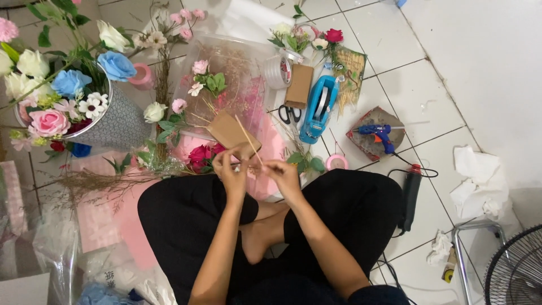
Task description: The person sits on the floor and arranges artificial flowers and dried grass into a small cardboard box. They use pliers to adjust the stems and secure the arrangement, occasionally picking up and placing down various floral elements.
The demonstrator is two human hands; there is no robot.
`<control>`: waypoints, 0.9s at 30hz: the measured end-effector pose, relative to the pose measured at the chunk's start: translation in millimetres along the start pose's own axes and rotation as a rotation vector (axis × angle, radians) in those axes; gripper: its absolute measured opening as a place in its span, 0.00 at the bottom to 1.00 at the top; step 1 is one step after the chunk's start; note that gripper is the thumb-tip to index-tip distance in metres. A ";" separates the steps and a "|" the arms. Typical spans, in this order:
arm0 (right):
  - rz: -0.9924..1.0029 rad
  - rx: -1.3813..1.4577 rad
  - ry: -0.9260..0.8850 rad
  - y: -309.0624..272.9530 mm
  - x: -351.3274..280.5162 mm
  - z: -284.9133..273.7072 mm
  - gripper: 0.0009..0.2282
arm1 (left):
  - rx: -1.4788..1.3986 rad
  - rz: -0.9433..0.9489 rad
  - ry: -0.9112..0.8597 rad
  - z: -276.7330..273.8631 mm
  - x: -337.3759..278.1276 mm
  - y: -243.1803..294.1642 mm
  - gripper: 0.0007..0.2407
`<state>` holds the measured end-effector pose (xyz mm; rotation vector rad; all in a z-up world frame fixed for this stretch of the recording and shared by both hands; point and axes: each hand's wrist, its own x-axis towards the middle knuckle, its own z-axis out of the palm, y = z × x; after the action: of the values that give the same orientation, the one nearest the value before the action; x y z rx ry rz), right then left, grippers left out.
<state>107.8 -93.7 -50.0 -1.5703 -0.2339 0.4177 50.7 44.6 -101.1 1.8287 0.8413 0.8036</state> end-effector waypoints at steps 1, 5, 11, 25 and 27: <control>0.001 0.001 -0.004 6.5 6.6 -1.0 0.08 | 0.002 -0.001 0.003 -2.6 2.4 5.5 0.19; 0.031 0.019 0.029 23.2 32.1 -6.7 0.08 | -0.135 -0.246 -0.115 -13.4 19.4 50.0 0.23; 0.235 0.316 0.058 78.2 34.7 -19.3 0.08 | -0.402 -0.191 -0.276 -7.1 25.9 27.4 0.27; 0.192 0.672 0.023 50.0 19.1 -14.0 0.03 | -0.117 -0.035 -0.724 -33.8 -20.8 33.8 0.30; 0.219 0.657 0.030 51.2 16.2 -18.3 0.04 | 0.005 0.089 -0.782 -31.9 -24.0 38.9 0.31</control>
<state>124.4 -106.5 -102.7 -0.9539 0.0991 0.5730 19.6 27.4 -58.1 1.9658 0.2535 0.0898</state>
